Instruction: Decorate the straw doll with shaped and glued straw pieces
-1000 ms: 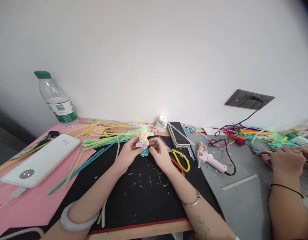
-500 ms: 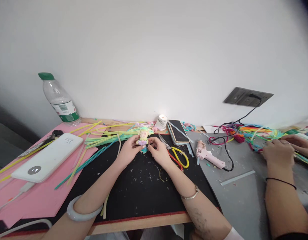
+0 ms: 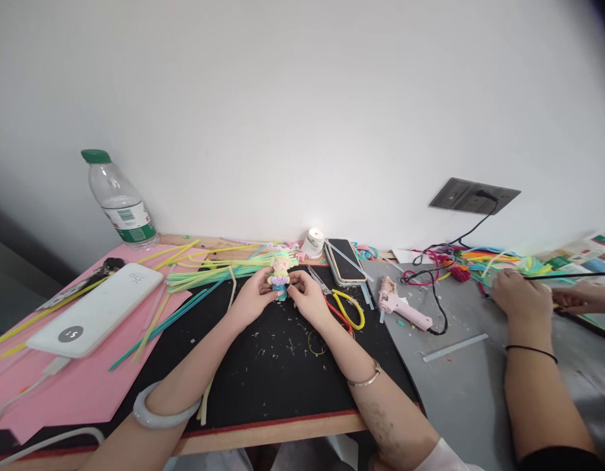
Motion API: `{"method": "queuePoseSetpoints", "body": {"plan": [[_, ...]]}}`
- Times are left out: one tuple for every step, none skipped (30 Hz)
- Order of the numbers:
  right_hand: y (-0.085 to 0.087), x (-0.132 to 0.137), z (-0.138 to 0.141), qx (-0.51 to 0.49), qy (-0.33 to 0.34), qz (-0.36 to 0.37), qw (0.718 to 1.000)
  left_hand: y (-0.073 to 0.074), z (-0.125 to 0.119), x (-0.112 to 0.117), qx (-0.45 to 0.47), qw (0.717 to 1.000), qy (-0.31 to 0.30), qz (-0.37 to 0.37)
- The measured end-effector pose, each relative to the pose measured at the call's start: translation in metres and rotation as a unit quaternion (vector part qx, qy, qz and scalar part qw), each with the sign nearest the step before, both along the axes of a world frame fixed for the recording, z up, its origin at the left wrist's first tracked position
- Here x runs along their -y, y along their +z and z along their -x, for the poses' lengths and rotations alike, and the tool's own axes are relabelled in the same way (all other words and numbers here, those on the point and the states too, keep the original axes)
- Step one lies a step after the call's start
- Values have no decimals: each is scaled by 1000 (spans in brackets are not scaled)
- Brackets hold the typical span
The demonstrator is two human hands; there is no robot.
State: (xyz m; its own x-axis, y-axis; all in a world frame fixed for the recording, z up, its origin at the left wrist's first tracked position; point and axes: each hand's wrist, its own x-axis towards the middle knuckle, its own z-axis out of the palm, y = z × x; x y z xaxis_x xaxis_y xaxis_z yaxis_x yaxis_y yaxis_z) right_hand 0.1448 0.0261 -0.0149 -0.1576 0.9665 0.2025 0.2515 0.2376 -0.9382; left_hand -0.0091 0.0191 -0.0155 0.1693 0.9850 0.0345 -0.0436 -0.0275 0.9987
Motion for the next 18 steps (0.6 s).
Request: {"method": "queuePoseSetpoints", "body": {"plan": [[0, 0, 0, 0, 0, -2, 1000, 0, 0, 0, -1, 1000, -1, -1], [0, 0, 0, 3, 1, -4, 1000, 0, -1, 0, -1, 1000, -2, -3], [-1, 0, -1, 8, 0, -8, 1000, 0, -1, 0, -1, 1000, -1, -6], [-1, -1, -1, 13, 0, -12, 1000, 0, -1, 1, 1, 1000, -1, -10], [-2, -1, -1, 19, 0, -15, 1000, 0, -1, 1, 3, 1000, -1, -14], [-3, -1, -1, 25, -1, -18, 1000, 1, -2, 1, 6, 1000, -1, -16], [-3, 0, 0, 31, -1, -21, 999, 1, -2, 1, 8, 1000, -3, -16], [-3, 0, 1, 37, -1, -23, 999, 2, -2, 1, 10, 1000, -3, -16], [-2, 0, 2, 44, -1, -25, 999, 2, -2, 2, 10, 1000, -3, -16], [0, 1, 3, 53, -3, -28, 998, 3, -2, 2, 11, 1000, -3, -18], [3, 2, 3, 67, -9, -32, 997, 3, -2, 2, 12, 1000, 0, -21], [8, 2, 2, 85, -19, -38, 995, 3, -2, 2, 13, 1000, 4, -22], [15, 4, -1, 106, -34, -44, 993, 3, -2, 2, 15, 1000, 11, -22], [22, 6, -5, 131, -54, -53, 988, 3, -2, 2, 17, 999, 19, -20], [31, 9, -12, 152, -71, -59, 984, 3, -2, 2, 20, 999, 24, -18], [40, 13, -21, 171, -87, -62, 979, 3, -1, 2, 23, 999, 27, -16], [48, 18, -31, 194, -96, -61, 974, 4, -1, 3, 27, 999, 27, -16], [56, 24, -43, 219, -93, -54, 970, 4, -1, 3, 30, 999, 25, -17]]}}
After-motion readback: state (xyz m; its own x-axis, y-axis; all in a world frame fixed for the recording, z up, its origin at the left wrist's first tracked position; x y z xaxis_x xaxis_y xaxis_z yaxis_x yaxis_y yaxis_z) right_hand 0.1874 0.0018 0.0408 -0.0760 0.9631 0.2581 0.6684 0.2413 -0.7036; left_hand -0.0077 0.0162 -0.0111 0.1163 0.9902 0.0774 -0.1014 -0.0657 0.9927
